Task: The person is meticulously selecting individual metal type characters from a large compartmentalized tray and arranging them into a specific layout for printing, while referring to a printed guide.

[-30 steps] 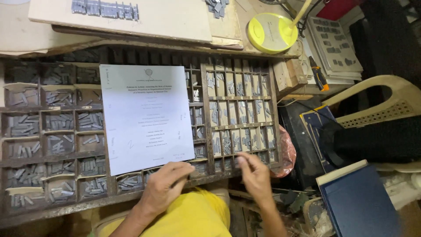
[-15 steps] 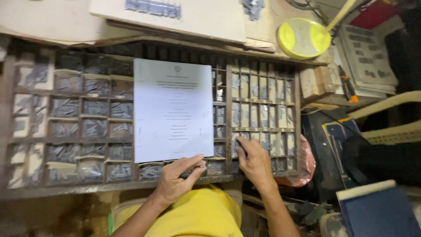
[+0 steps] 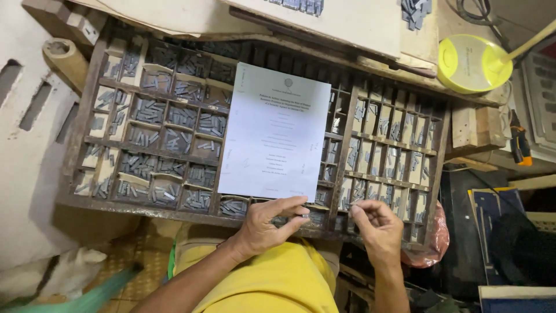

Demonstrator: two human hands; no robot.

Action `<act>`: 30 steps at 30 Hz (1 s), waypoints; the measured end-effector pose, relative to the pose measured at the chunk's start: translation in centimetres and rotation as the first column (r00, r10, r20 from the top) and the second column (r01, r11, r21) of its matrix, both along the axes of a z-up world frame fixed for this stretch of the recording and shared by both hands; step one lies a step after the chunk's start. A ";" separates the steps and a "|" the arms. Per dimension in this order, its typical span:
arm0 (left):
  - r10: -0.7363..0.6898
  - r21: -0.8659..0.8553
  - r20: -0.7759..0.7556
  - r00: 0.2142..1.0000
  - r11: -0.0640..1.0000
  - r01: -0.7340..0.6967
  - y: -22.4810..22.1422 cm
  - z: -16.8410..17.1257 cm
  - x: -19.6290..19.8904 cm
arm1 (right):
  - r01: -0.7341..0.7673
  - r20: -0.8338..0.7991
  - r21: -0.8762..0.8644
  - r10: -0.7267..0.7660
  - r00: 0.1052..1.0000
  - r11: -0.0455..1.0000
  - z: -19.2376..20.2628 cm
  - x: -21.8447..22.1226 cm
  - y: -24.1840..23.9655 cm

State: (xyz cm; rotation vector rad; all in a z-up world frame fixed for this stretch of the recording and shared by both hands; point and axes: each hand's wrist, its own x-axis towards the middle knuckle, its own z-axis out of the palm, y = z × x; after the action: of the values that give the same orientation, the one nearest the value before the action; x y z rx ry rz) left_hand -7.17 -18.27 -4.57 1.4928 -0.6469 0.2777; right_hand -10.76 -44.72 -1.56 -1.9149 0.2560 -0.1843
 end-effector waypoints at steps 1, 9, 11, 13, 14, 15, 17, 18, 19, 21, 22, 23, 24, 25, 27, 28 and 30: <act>-0.005 -0.002 0.001 1.000 1.000 0.005 0.1 0.3 0.0 | 0.005 0.001 -0.002 -0.005 1.000 1.000 0.5 -0.4 0.8; -0.056 0.013 0.034 0.998 0.998 0.056 0.2 1.3 0.3 | 0.027 0.083 0.170 -0.042 0.996 0.985 1.9 -3.0 3.5; -0.034 0.039 0.045 0.998 0.999 0.032 0.0 1.6 0.2 | 0.036 0.085 0.174 -0.052 0.995 0.984 1.8 -3.2 3.6; -0.007 0.066 0.056 0.998 0.998 0.004 -0.2 1.3 0.1 | 0.041 0.086 0.179 -0.058 0.995 0.983 2.0 -3.3 3.7; -0.047 0.054 0.050 0.998 0.998 0.044 -0.3 1.0 0.0 | 0.037 0.090 0.162 -0.052 0.995 0.986 2.2 -3.3 3.9; -0.086 0.042 0.044 0.995 0.996 0.084 -0.4 0.7 0.0 | 0.033 0.093 0.144 -0.047 0.995 0.989 2.3 -3.3 4.0; -0.087 0.028 0.077 0.993 0.996 0.085 -0.5 1.9 0.0 | 0.035 0.089 0.144 -0.048 0.995 0.989 2.4 -3.5 4.3; -0.089 0.014 0.109 0.990 0.996 0.088 -0.6 2.5 0.0 | 0.039 0.084 0.143 -0.051 0.995 0.989 2.5 -3.5 4.4; -0.091 0.012 0.112 0.990 0.996 0.090 -0.5 2.6 -0.2 | 0.040 0.087 0.141 -0.052 0.995 0.989 2.7 -3.4 5.2; -0.084 0.125 0.166 0.983 0.990 0.064 -0.9 2.9 -0.1 | -0.010 0.199 -0.103 0.030 0.980 0.995 3.4 -3.2 6.1; -0.097 0.113 0.177 0.979 0.990 0.078 -0.7 3.0 -0.3 | 0.007 0.208 -0.115 0.017 0.978 0.993 3.1 -3.3 6.5; -0.102 0.161 0.193 0.976 0.984 0.071 -0.7 3.1 -0.3 | -0.027 0.215 -0.138 0.057 0.975 0.990 2.8 -3.2 6.7; -0.106 0.207 0.210 0.972 0.976 0.062 -0.7 3.2 -0.2 | -0.061 0.221 -0.162 0.096 0.971 0.985 2.5 -3.2 6.8; -0.128 0.194 0.224 0.966 0.977 0.085 -0.8 2.8 -0.2 | -0.033 0.232 -0.177 0.075 0.970 0.984 2.4 -3.2 6.9; -0.119 0.251 0.185 0.975 0.966 0.070 -0.9 1.7 -0.4 | -0.109 0.198 -0.069 0.120 0.973 0.992 2.1 -3.2 7.1; -0.138 0.242 0.192 0.972 0.966 0.089 -1.1 1.5 -0.2 | -0.087 0.202 -0.079 0.102 0.974 0.993 2.8 -3.1 6.9; -0.113 0.285 0.202 0.973 0.957 0.052 -0.9 1.1 -0.3 | -0.208 0.019 -0.079 0.210 0.977 0.975 4.2 -3.2 7.1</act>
State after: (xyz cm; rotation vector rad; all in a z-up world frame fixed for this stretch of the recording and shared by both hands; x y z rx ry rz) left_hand -7.47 -19.21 -3.49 1.7135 -0.9525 0.2956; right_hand -13.97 -37.64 2.62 -1.9990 0.0277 -0.0805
